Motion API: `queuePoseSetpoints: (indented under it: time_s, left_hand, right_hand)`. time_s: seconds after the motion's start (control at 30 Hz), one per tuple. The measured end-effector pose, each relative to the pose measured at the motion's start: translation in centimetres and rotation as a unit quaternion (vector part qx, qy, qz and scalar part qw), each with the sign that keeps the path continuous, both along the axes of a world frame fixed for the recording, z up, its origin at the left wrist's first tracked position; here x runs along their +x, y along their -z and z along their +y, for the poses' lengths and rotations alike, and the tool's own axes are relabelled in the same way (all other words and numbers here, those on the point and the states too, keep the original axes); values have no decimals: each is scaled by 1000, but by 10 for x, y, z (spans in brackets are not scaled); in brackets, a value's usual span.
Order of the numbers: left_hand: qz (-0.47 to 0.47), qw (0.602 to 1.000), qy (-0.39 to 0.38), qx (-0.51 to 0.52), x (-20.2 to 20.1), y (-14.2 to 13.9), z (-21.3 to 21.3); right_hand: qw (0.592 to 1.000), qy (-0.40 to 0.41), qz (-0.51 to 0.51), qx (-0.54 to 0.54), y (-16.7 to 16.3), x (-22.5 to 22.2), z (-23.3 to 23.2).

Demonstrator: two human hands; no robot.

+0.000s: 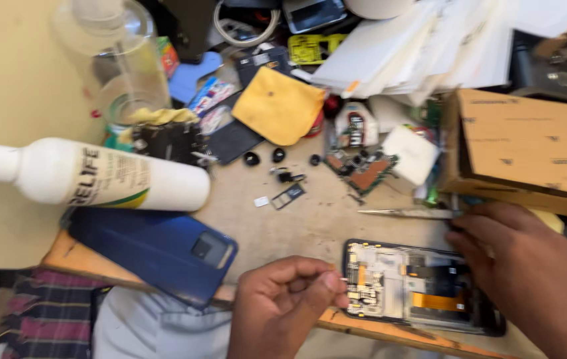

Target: The person repairs a disassembled smartphone on a cluttered workbench. They peel and position a small flex-cable component by hand, use tweezers to handle tiny parts, pry and press connectors on the phone's midframe with a flat metal tool, and continue fitting small components into the open phone body.

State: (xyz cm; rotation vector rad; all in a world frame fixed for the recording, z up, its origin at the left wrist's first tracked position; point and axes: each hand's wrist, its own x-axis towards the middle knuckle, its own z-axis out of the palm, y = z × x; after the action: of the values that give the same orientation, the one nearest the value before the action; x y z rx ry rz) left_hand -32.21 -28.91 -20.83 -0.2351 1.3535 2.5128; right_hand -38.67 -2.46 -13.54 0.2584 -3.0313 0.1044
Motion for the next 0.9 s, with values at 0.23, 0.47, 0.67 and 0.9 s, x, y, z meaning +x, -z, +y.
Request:
queuePoseSetpoints:
  time_s: [0.23, 0.47, 0.67, 0.9]
  left_hand:
    - [-33, 999, -34, 21, -9, -16, -7]
    - [-50, 998, -43, 14, -2, -16, -26]
    - [-21, 997, -46, 50, 3, -13, -48]
    - [-17, 997, -59, 51, 15, -2, -70]
  right_hand:
    - [999, 13, -2, 32, 4, -9, -6]
    - [988, 65, -139, 22, -9, -23, -27]
    - [986, 92, -133, 49, -14, -17, -73]
    - [986, 77, -132, 62, -13, -7, -90]
